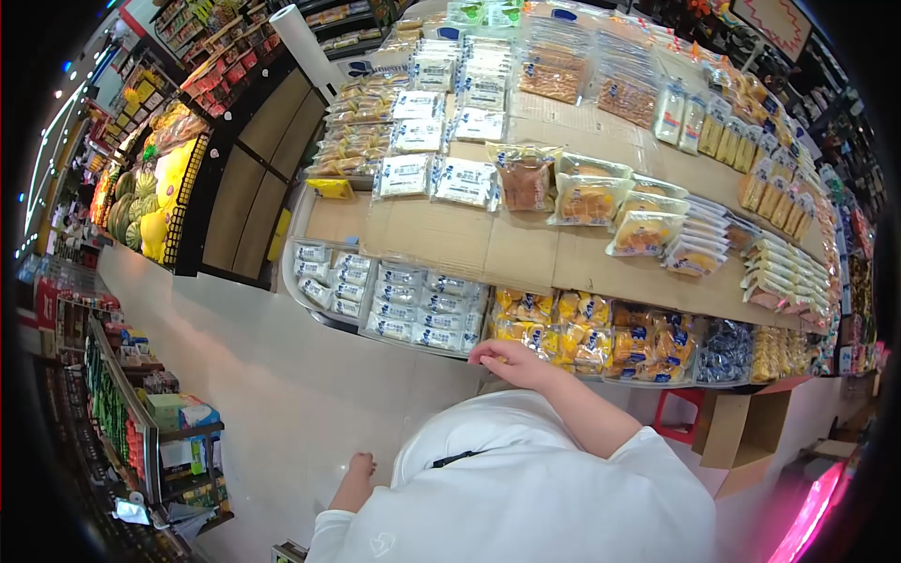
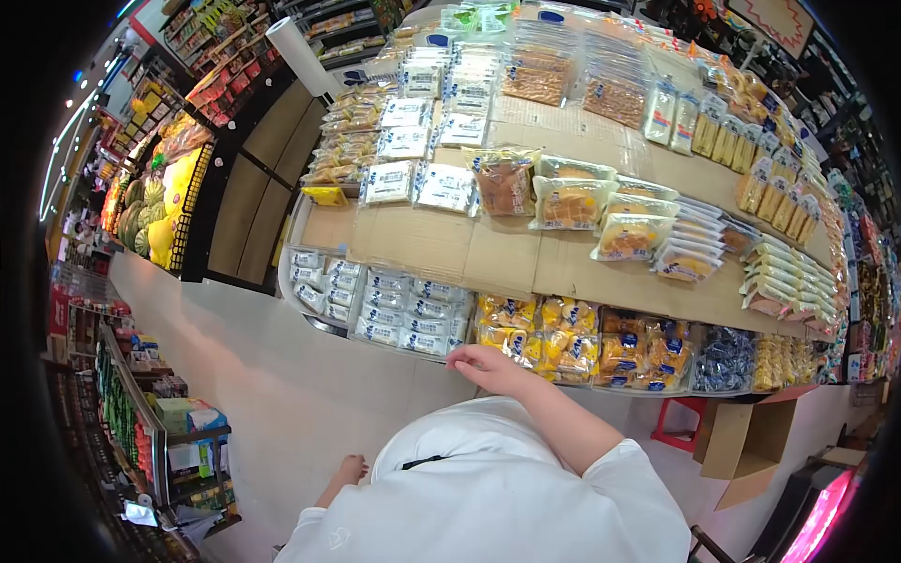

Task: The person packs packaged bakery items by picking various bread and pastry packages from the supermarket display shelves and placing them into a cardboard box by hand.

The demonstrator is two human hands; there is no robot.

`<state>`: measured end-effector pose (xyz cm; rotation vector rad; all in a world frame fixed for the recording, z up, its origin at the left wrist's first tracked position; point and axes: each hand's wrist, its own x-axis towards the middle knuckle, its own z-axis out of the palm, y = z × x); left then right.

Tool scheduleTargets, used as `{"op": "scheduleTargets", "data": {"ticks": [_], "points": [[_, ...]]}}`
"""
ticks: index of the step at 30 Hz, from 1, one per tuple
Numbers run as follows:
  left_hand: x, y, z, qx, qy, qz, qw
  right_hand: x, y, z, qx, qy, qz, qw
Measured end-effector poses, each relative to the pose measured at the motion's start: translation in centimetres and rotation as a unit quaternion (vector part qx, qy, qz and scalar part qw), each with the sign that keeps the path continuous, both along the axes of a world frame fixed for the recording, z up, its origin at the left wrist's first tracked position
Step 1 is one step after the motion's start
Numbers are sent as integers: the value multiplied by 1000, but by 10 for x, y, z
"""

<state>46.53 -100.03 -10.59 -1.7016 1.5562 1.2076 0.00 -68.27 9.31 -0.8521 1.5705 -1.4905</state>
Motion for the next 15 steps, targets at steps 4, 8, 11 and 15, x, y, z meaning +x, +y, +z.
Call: {"op": "scheduleTargets", "data": {"ticks": [4, 8, 11, 15], "points": [[20, 8, 20, 52, 3, -10, 999, -13, -24, -3, 30, -21, -32, 999], [10, -6, 8, 56, 56, -64, 995, -16, -50, -18, 17, -3, -93, 996], [8, -40, -2, 48, 79, -78, 993, -19, -89, -4, 86, 103, -120, 984], [23, -120, -34, 49, 100, -80, 991, -5, -164, -4, 66, 149, -188, 969]]}}
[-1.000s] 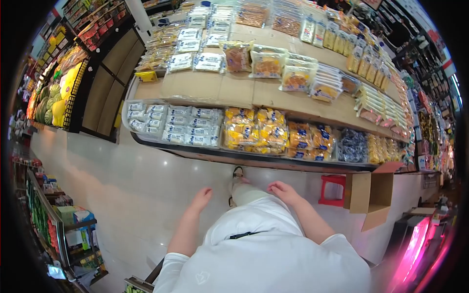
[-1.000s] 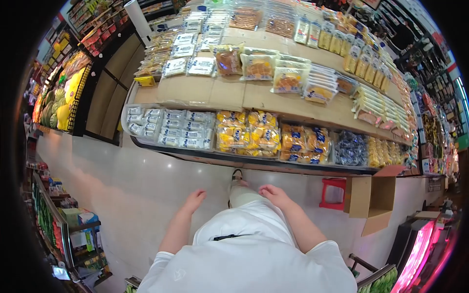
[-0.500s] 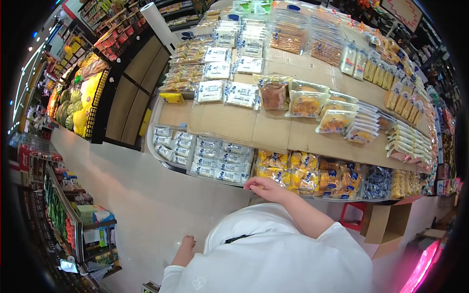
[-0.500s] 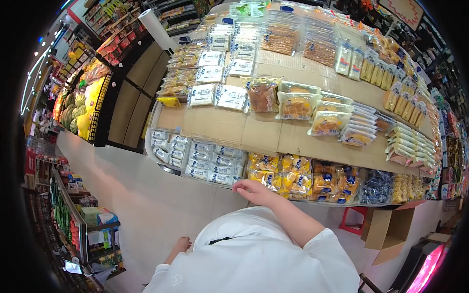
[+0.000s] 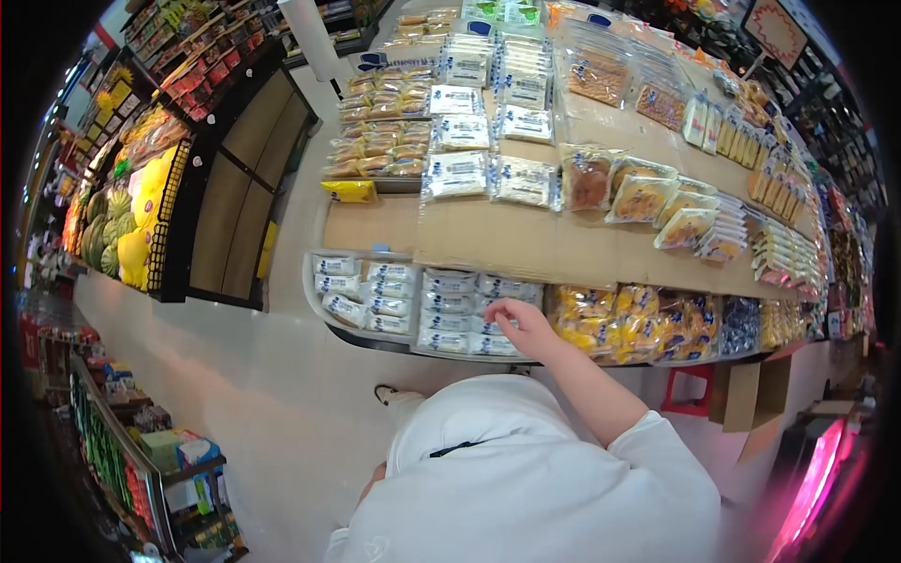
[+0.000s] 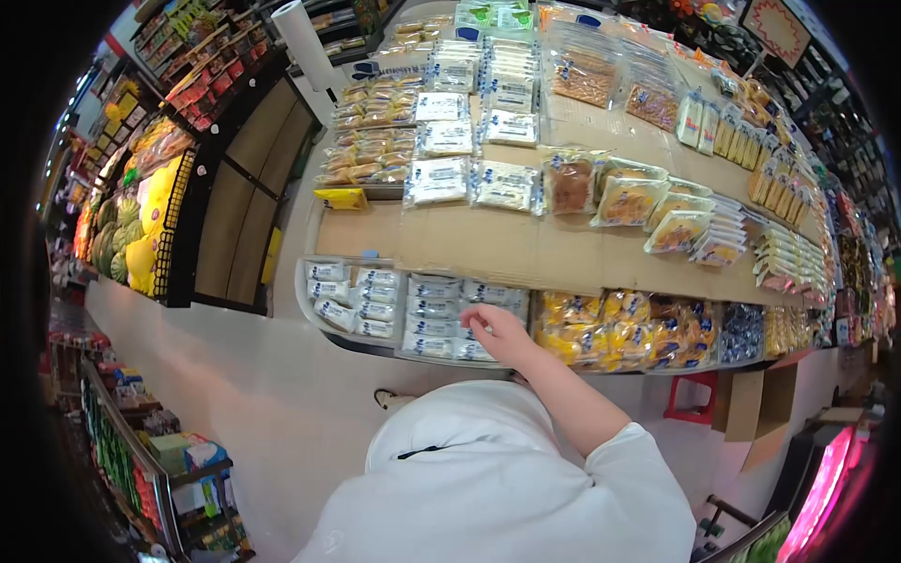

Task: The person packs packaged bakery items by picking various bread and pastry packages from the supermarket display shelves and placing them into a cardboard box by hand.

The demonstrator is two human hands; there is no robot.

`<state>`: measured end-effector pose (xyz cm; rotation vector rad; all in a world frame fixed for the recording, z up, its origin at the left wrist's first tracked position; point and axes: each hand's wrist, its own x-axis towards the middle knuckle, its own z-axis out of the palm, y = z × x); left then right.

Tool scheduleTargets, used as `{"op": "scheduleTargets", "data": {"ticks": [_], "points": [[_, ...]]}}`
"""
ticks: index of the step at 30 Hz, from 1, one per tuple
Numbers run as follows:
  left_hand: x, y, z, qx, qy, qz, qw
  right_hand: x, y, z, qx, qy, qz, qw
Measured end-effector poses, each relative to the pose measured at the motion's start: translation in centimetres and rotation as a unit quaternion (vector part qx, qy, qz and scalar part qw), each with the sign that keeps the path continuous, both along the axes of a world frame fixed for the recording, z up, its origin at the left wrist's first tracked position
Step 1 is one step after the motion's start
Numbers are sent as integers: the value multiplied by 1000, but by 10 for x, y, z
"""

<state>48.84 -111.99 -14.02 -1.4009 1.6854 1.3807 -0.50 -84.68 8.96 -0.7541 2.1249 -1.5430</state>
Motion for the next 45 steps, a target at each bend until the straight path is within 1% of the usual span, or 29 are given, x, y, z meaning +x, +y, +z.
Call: {"op": "scheduleTargets", "data": {"ticks": [1, 4, 5, 8, 11, 14, 15, 17, 19, 21, 23, 25, 26, 28, 29, 30, 32, 33, 34, 36, 38, 39, 40, 41, 42, 43, 44, 45], "points": [[3, -25, -5, 1, 5, -2, 1000, 6, -21, 2, 1, -12, -4, 1000], [18, -112, -5, 10, 12, 0, 1000, 38, -92, 7, 26, -1, -69, 997], [25, -142, -5, 14, 11, 6, 1000, 50, -116, 6, 22, -16, -96, 995], [46, -229, -6, 27, 7, 37, 999, 80, -182, -3, 60, -30, -149, 987], [64, -308, -9, 30, -5, 64, 998, 88, -228, -11, 88, 6, -179, 980], [38, -381, -4, -1, -1, 43, 999, 91, -256, -12, 112, 44, -190, 974], [18, -404, -1, -14, 2, 32, 999, 91, -262, -12, 113, 51, -192, 974], [-44, -440, 5, -72, 54, -31, 995, 92, -276, -11, 111, 50, -193, 974], [-124, -458, 17, -137, 131, -112, 975, 88, -287, -22, 117, 64, -204, 970], [-211, -453, 50, -99, 219, -116, 964, 84, -301, -27, 130, 74, -221, 964], [-293, -432, 105, -102, 287, -222, 926, 73, -318, -36, 99, 54, -249, 962], [-354, -419, 142, -87, 298, -303, 901, 58, -337, -37, 81, 17, -262, 962], [-375, -424, 151, -81, 303, -347, 884, 48, -347, -42, 75, 32, -259, 963], [-399, -446, 143, -109, 273, -410, 863, 27, -365, -48, 60, 64, -257, 962], [-403, -461, 136, -120, 254, -444, 851, 23, -377, -51, 53, 52, -263, 962], [-398, -480, 123, -124, 221, -444, 860, 19, -389, -50, 47, 42, -270, 961], [-376, -535, 78, -133, 168, -440, 872, 5, -409, -48, 40, 35, -284, 957], [-357, -568, 43, -101, 137, -395, 903, 2, -418, -57, 19, 30, -284, 958], [-333, -600, 18, -67, 104, -347, 930, -2, -425, -57, 22, 39, -284, 958], [-291, -640, 9, -100, 8, -320, 942, -7, -435, -50, 34, 57, -280, 958], [-257, -671, 10, -43, -103, -275, 955, -10, -446, -42, 33, 23, -311, 949], [-226, -704, -20, 57, -112, -216, 968, -11, -453, -40, 32, 10, -328, 944], [-214, -718, -24, 150, -132, -153, 968, -14, -459, -38, 30, 0, -344, 938], [-213, -728, -25, 83, -107, -480, 867, -18, -467, -37, 41, 5, -360, 932], [-215, -735, -22, -46, -52, -737, 673, -20, -476, -36, 52, 10, -374, 926], [-215, -745, -16, -60, -56, -708, 702, -20, -486, -35, 64, 13, -388, 919], [-221, -756, -11, -44, -71, -608, 790, -20, -498, -33, 58, 19, -403, 913], [-228, -769, -8, -30, -79, -505, 859, -23, -511, -32, 51, 28, -417, 907]]}}
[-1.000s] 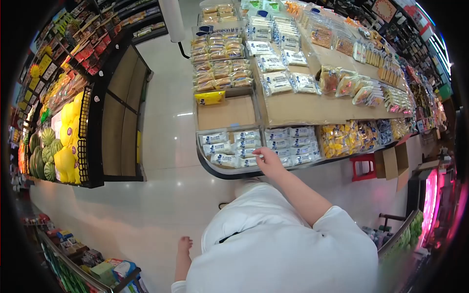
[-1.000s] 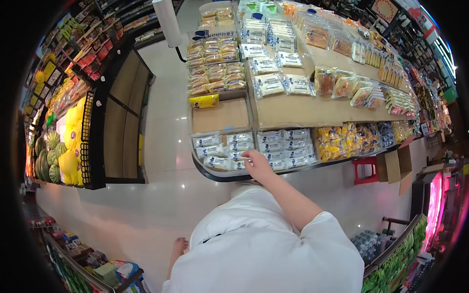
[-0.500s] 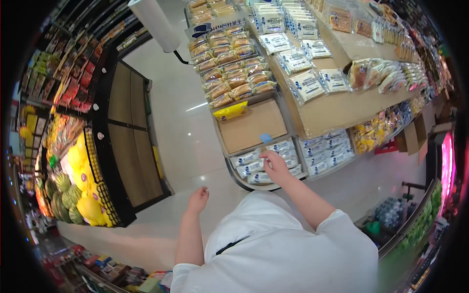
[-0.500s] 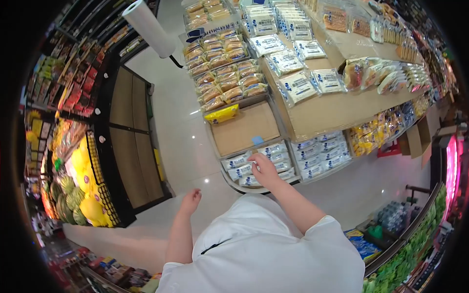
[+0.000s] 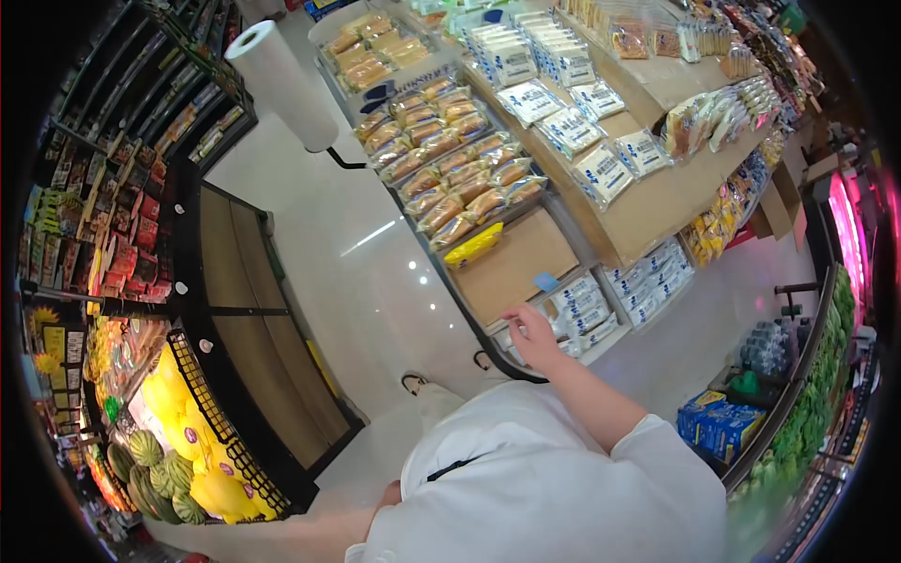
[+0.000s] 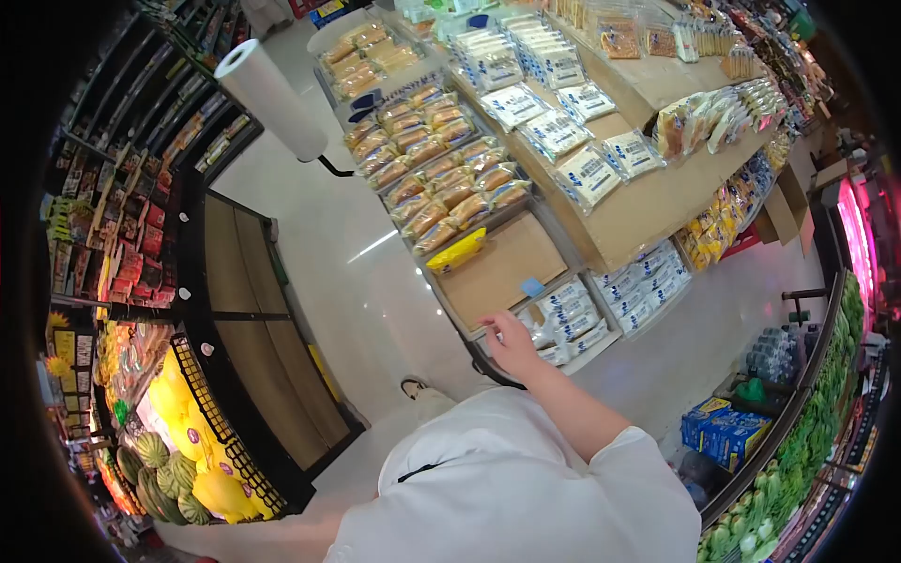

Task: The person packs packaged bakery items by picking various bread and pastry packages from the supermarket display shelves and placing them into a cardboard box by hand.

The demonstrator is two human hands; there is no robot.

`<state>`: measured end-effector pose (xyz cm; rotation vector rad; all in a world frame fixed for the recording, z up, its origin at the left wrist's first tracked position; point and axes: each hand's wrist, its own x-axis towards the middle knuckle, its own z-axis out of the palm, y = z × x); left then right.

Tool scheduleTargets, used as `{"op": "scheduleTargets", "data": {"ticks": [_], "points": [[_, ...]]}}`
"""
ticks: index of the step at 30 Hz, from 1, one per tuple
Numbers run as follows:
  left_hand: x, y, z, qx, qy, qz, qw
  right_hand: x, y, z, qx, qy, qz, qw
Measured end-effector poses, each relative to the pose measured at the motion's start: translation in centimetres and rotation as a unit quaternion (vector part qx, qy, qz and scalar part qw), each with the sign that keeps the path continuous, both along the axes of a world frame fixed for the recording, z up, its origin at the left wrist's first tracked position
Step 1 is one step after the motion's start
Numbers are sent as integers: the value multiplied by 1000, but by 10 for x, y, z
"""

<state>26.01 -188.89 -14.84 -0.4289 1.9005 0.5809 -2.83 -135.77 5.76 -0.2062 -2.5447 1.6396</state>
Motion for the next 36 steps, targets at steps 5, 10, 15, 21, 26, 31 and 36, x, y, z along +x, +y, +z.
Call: {"op": "scheduleTargets", "data": {"ticks": [5, 10, 15, 21, 26, 31, 36], "points": [[-34, -80, 12, 23, 22, 255, 967, -8, -78, 9, 9, 2, 1, 1000], [-53, -155, 9, 33, 29, 286, 957, -19, -149, -4, -23, -73, 85, 993], [-75, -189, 15, 38, 29, 276, 960, -19, -175, -40, 52, -158, 127, 978], [-123, -202, 3, 55, 41, 242, 968, -21, -174, -108, 102, -291, 83, 948], [-208, -198, 13, 71, 77, 217, 971, -30, -175, -183, 47, -391, 42, 918], [-338, -188, 2, 150, 101, 265, 947, -64, -184, -216, -57, -502, -12, 863], [-486, -176, -23, 181, 111, 240, 947, -103, -172, -306, -193, -561, -69, 802]]}}
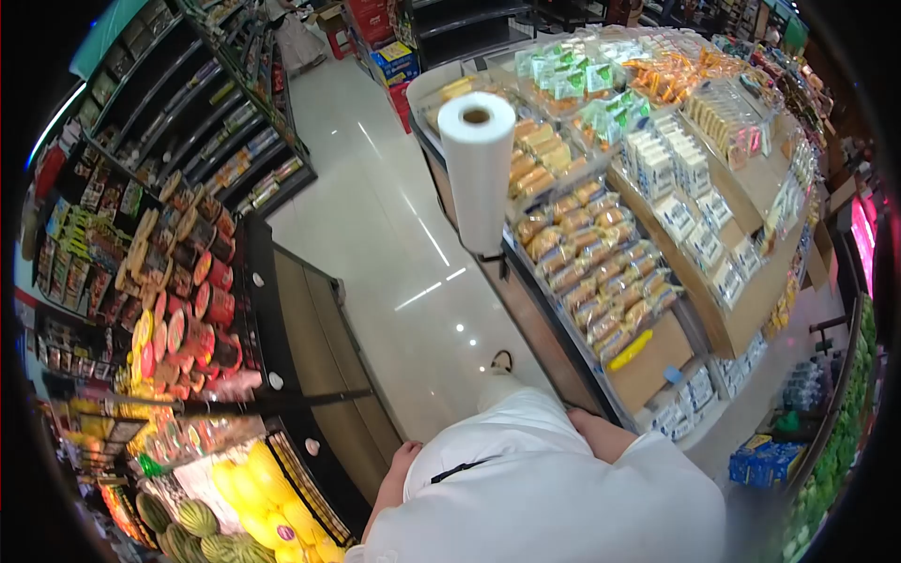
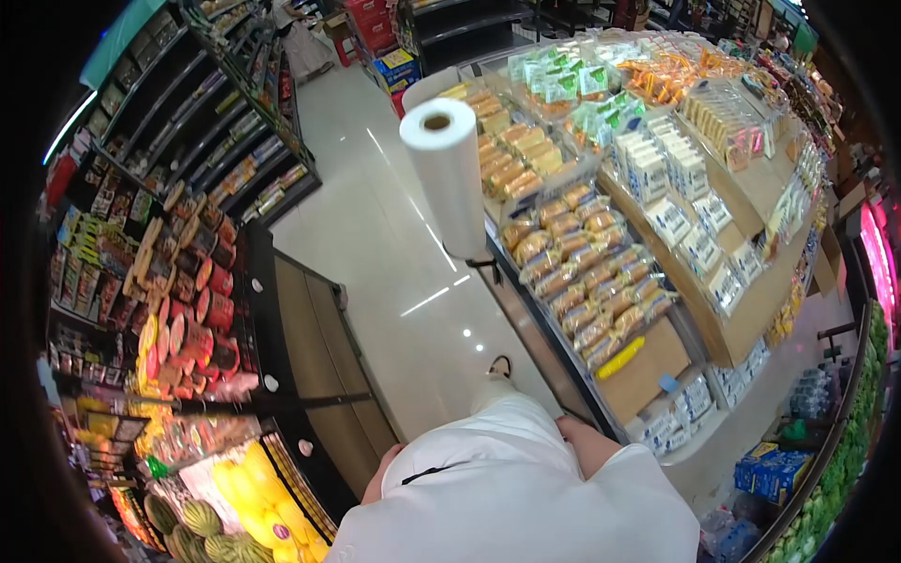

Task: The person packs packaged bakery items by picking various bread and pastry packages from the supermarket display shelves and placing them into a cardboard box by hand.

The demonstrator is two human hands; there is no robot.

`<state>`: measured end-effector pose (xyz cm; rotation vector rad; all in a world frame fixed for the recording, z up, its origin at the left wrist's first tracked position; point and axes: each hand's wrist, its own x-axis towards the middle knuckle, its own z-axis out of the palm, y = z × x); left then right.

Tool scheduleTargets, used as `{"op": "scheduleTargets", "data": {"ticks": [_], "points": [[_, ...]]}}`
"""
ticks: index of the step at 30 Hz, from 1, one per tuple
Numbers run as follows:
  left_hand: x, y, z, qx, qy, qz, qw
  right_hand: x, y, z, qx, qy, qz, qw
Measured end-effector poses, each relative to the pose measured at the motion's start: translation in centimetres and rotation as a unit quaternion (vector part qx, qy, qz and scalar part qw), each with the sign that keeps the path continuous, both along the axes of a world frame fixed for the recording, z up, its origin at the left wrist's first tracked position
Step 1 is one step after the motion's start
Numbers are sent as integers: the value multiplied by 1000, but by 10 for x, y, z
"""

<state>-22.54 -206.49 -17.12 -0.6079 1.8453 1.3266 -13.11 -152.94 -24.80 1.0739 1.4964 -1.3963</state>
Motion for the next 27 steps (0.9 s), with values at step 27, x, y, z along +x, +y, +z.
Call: {"op": "scheduleTargets", "data": {"ticks": [27], "points": [[-794, 340, 218, -113, 623, -377, 676, -263, -168, 150, 216, 42, -266, 939]]}}
